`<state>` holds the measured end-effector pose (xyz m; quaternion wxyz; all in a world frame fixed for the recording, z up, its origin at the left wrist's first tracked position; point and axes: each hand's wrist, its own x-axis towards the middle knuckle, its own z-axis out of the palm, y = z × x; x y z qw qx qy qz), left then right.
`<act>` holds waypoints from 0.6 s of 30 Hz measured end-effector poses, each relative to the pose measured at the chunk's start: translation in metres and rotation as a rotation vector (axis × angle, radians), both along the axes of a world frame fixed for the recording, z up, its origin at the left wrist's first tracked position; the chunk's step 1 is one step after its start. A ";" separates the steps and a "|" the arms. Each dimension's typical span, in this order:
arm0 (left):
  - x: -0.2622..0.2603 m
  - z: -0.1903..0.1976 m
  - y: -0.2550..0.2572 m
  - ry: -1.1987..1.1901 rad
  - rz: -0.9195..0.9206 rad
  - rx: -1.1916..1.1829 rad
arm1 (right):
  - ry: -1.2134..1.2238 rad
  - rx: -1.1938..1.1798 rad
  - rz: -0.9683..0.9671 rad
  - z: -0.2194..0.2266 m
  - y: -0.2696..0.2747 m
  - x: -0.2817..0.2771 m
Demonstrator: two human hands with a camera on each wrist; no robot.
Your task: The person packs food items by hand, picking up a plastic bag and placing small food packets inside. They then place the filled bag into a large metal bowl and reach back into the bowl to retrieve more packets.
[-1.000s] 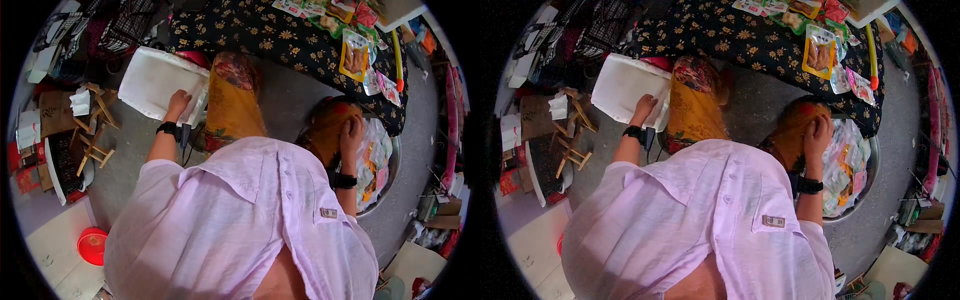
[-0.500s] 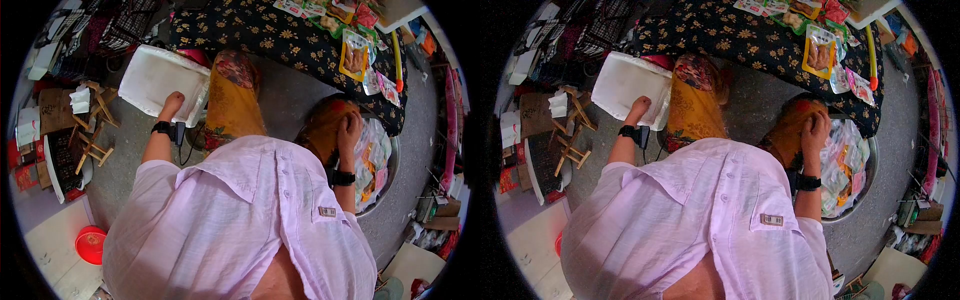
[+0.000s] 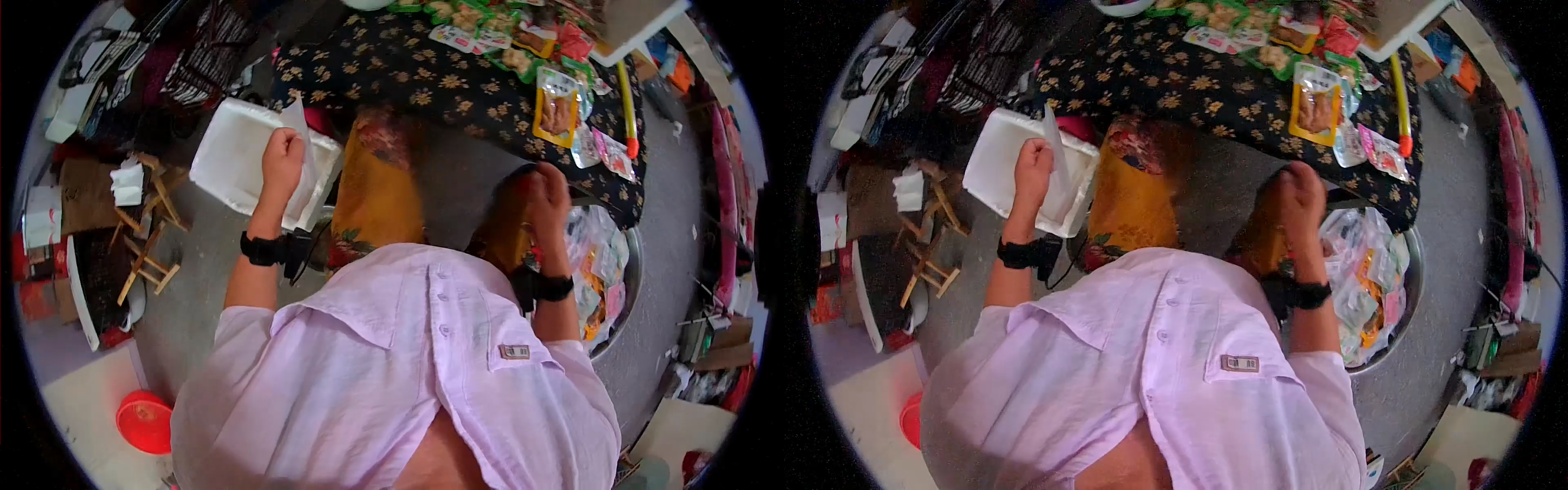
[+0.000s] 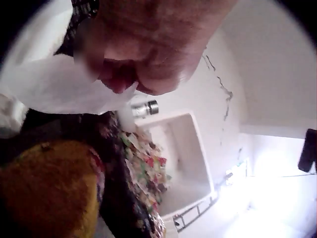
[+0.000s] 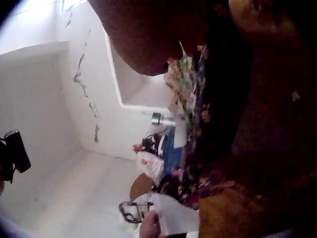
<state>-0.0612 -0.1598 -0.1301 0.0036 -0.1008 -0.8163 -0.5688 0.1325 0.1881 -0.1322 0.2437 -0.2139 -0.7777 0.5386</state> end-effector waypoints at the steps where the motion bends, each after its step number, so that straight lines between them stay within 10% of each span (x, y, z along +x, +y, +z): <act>1: 0.008 0.009 0.016 0.045 -0.040 -0.063 | 0.003 -0.003 0.025 0.011 -0.012 -0.011; 12: 0.056 0.025 0.137 0.200 -0.448 -0.155 | -0.107 -0.665 0.446 0.018 -0.090 -0.085; 18: 0.035 0.052 0.134 0.832 -0.170 -0.421 | 0.028 -0.719 0.323 0.014 -0.075 -0.095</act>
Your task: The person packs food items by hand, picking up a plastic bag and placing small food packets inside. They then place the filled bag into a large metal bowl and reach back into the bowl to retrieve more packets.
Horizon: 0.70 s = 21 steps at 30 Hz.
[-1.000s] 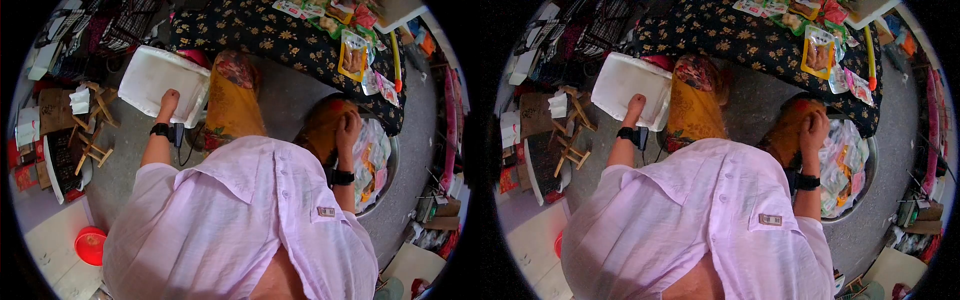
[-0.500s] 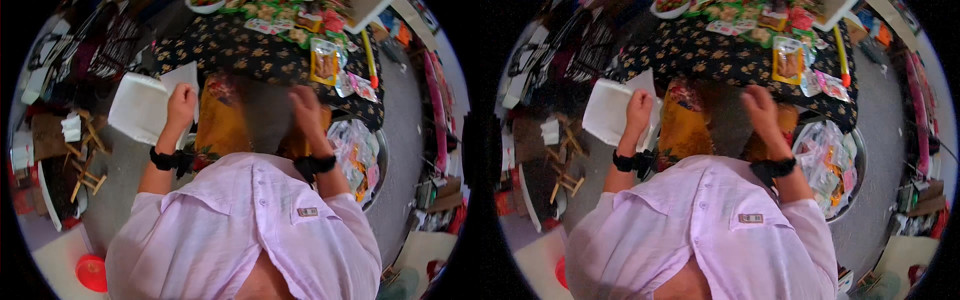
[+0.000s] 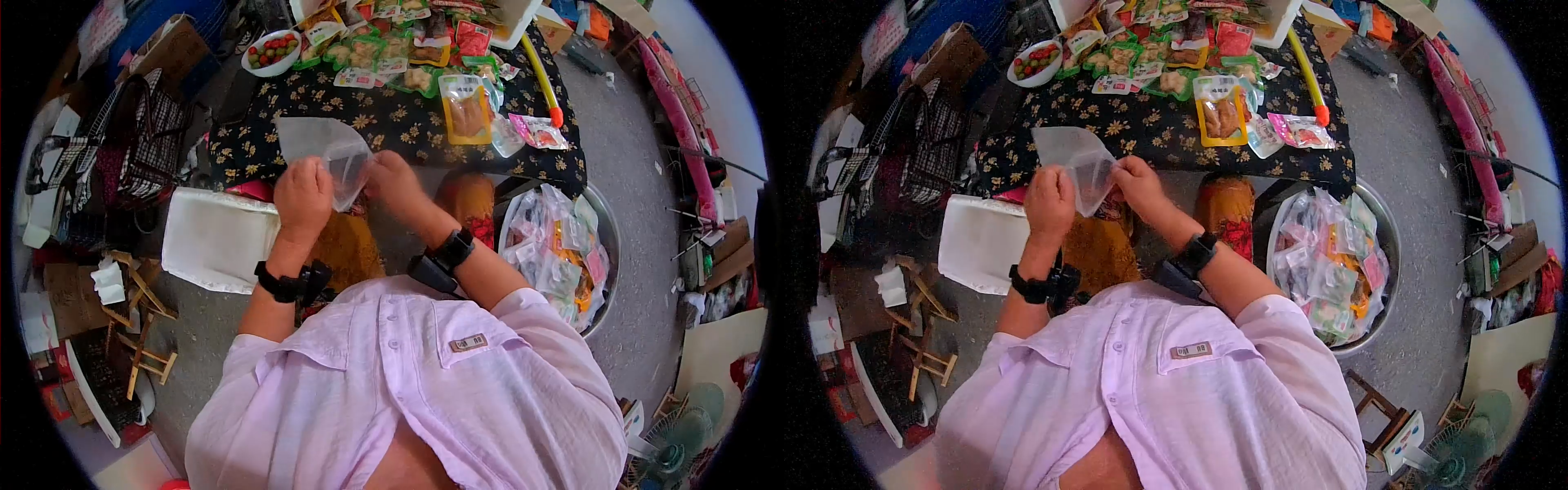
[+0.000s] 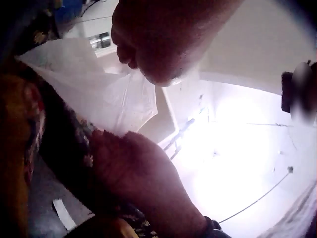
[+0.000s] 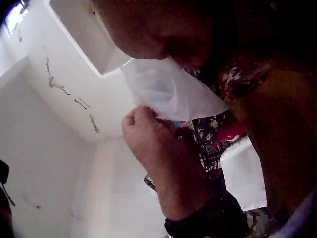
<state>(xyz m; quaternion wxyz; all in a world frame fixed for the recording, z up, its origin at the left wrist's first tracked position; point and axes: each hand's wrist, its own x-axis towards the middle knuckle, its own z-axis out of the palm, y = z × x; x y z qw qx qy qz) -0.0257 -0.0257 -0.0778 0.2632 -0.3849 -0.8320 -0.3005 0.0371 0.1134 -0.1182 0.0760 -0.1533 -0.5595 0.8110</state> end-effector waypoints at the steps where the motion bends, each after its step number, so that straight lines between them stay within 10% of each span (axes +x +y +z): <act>1: -0.001 0.011 0.001 0.057 -0.008 -0.016 | 0.016 0.007 -0.028 0.002 0.002 -0.003; 10: -0.020 -0.020 0.042 -0.188 -0.044 -0.022 | 0.032 -0.015 -0.110 0.000 0.013 -0.034; 16: -0.029 0.019 0.048 0.093 -0.010 -0.192 | 0.031 0.055 0.037 0.016 0.037 -0.043; 21: -0.050 -0.001 0.060 -0.054 0.075 -0.382 | 0.110 0.964 0.009 0.013 0.075 -0.061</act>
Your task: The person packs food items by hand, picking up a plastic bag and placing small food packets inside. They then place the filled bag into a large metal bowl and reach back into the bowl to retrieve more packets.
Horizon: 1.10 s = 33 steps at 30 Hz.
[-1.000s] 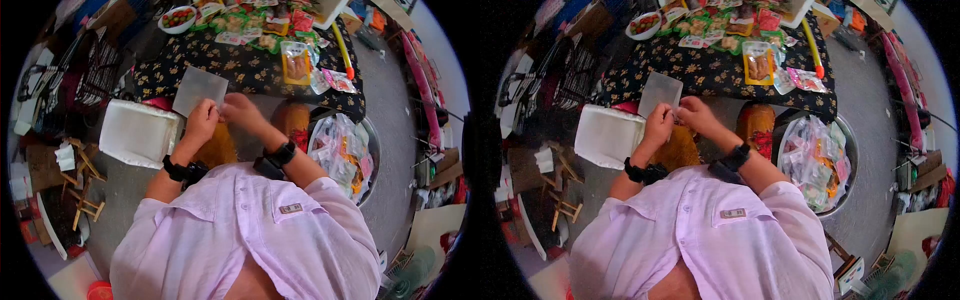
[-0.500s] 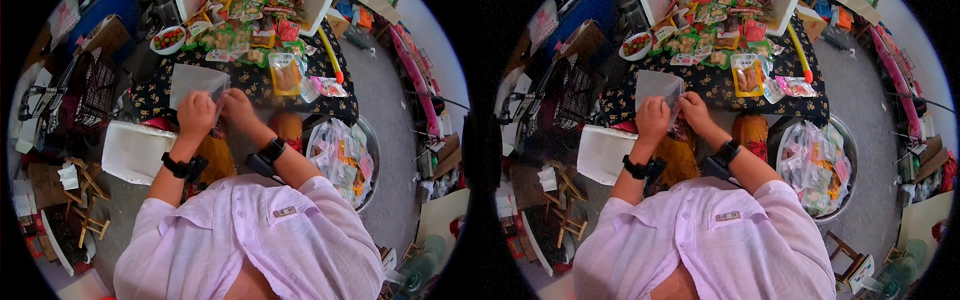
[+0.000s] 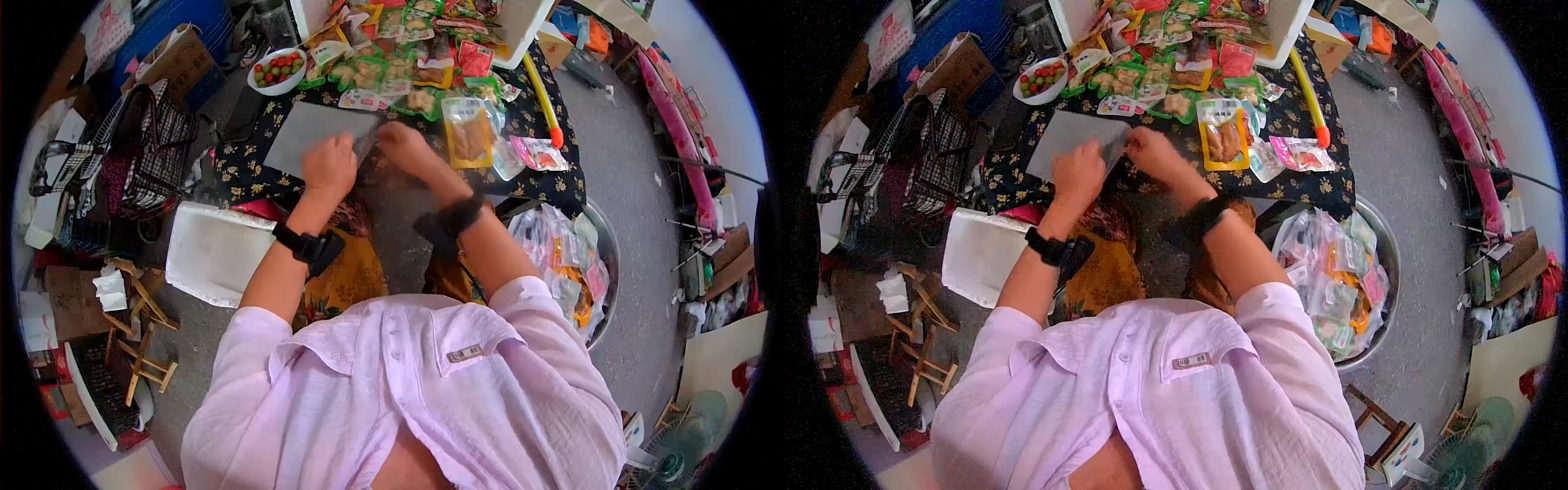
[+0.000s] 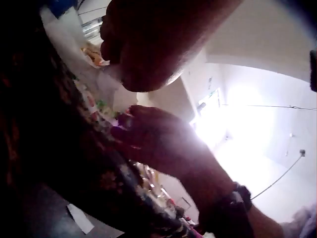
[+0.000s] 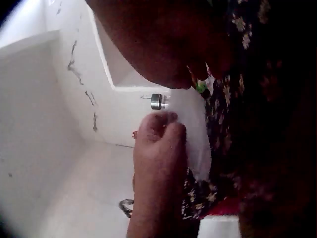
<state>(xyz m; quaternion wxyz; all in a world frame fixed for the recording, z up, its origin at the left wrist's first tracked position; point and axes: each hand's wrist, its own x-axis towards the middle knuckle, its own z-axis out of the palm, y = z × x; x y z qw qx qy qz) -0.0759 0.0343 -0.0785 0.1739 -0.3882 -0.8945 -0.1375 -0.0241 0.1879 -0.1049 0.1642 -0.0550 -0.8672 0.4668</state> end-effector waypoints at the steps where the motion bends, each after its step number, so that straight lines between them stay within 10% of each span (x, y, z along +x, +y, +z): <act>1: -0.006 -0.016 0.004 -0.031 0.034 -0.024 | 0.099 0.240 -0.026 -0.001 0.008 -0.007; 10: -0.021 -0.070 0.016 -0.027 -0.025 0.333 | -0.041 0.934 -0.455 -0.003 0.076 -0.064; 18: -0.021 -0.070 0.016 -0.014 -0.008 0.361 | -0.218 0.719 0.090 -0.032 0.094 -0.084; 22: -0.020 -0.069 0.018 -0.023 0.039 0.316 | -0.283 0.451 -0.211 -0.003 0.077 -0.062; 33: -0.017 -0.060 0.018 -0.130 0.072 0.362 | -0.165 0.509 -0.184 -0.019 0.065 -0.063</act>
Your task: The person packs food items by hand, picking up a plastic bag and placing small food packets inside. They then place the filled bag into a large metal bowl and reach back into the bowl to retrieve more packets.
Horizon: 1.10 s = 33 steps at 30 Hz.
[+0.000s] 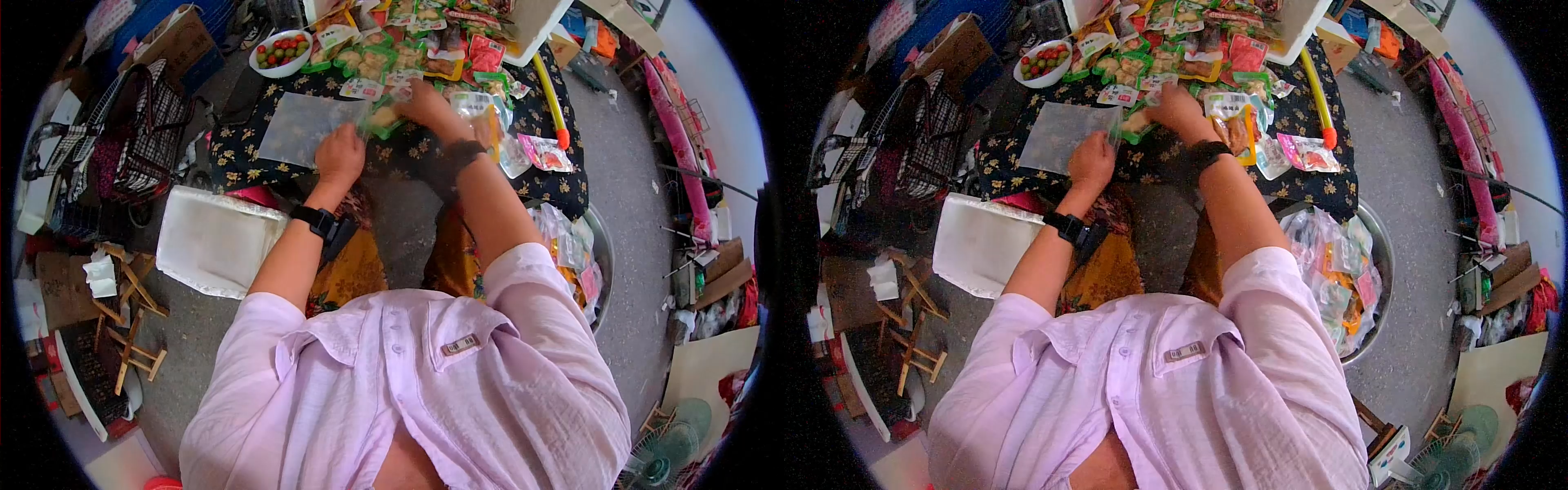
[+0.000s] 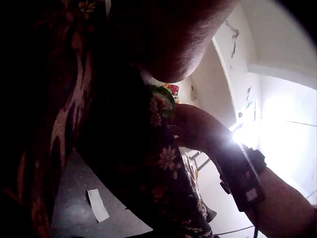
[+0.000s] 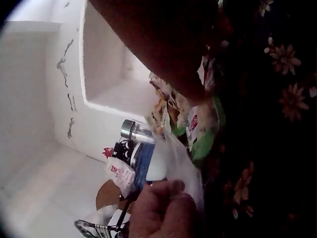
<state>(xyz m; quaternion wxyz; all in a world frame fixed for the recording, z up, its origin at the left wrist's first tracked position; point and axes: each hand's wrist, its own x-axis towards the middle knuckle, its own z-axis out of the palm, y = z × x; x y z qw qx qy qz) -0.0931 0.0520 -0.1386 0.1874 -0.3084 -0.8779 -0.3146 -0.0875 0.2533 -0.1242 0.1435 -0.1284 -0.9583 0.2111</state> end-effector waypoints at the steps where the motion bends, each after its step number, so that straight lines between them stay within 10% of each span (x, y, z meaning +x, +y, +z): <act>1: 0.000 0.001 0.000 -0.006 0.000 0.005 | -0.035 -0.048 -0.014 0.001 0.000 0.000; 6: 0.001 0.004 -0.002 -0.084 0.002 -0.107 | -0.235 -0.263 0.093 0.006 0.004 0.008; 10: -0.003 0.001 -0.003 -0.127 -0.018 -0.137 | 0.020 0.490 0.563 0.013 0.009 0.032; 14: -0.006 0.003 -0.003 -0.201 -0.024 -0.136 | 0.297 -0.797 0.157 0.014 -0.024 0.068; 20: -0.006 0.011 -0.001 -0.308 -0.027 -0.182 | 0.250 -0.140 0.024 0.030 -0.030 0.110; 24: -0.004 0.022 0.002 -0.468 -0.054 -0.227 | 0.427 -0.489 0.186 0.014 -0.028 0.102; 28: -0.003 0.021 0.000 -0.485 -0.054 -0.161 | 0.158 -1.234 -0.072 0.036 -0.038 0.100; 33: -0.002 0.018 0.003 -0.479 -0.031 -0.078 | 0.169 -0.784 0.109 0.023 -0.033 0.098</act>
